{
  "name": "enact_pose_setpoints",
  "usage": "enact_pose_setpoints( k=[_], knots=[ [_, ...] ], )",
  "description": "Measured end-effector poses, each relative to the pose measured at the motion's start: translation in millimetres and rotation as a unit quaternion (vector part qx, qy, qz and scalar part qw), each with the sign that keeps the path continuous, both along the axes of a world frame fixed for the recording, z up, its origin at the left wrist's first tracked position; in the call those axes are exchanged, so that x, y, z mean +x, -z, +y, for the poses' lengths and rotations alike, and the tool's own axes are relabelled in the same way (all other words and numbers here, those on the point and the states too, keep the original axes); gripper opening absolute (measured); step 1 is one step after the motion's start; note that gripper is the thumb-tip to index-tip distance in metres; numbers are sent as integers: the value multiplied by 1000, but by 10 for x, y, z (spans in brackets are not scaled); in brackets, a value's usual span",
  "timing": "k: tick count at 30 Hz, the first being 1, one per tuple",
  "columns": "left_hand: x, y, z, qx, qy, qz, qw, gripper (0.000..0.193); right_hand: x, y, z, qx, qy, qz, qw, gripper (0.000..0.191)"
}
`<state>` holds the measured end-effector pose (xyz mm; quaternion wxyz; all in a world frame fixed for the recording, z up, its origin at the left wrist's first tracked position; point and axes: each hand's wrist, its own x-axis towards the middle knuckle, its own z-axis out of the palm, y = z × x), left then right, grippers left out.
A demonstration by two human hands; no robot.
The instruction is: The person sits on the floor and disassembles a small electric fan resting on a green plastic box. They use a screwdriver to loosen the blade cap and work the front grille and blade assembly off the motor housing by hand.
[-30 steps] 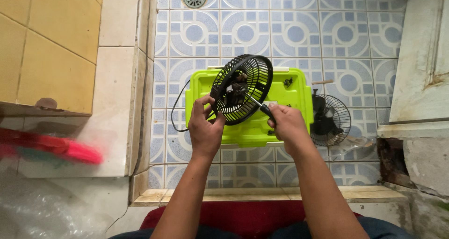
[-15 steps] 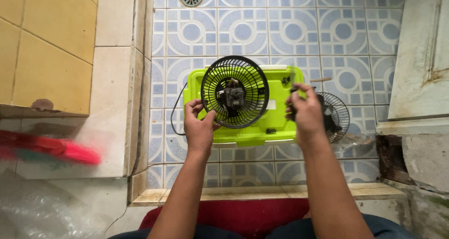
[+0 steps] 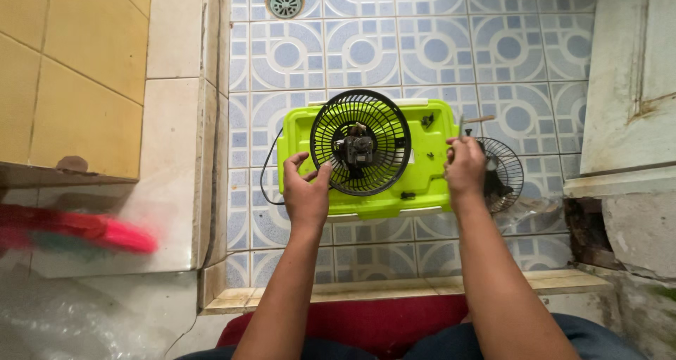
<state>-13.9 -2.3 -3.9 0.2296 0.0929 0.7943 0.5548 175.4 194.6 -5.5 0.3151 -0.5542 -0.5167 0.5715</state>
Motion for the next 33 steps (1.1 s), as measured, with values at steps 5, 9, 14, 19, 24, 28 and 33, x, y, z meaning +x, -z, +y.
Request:
enact_pose_setpoints(
  k=[5,9,14,19,24,28,33],
  knots=[
    [-25,49,-15,-16,-7,31,999,53,-147,-139,78,234,-70,-287,926,29],
    [-23,66,-2,-8,-10,37,999,52,-296,-351,168,225,-111,-396,883,39],
    [0,60,1,25,-14,50,998,51,-451,-496,200,228,-175,-469,835,44],
    [0,52,-11,38,-22,39,998,50,-488,-494,172,236,-161,-473,834,38],
    [5,0,-22,61,-24,124,990,45,-458,-443,173,201,-115,-424,876,27],
    [58,-92,-62,-23,-31,355,934,32,-358,-437,125,236,-102,-401,879,24],
    [138,-136,-42,115,38,187,975,14,-348,-543,-83,163,-66,-187,967,22]
  ],
)
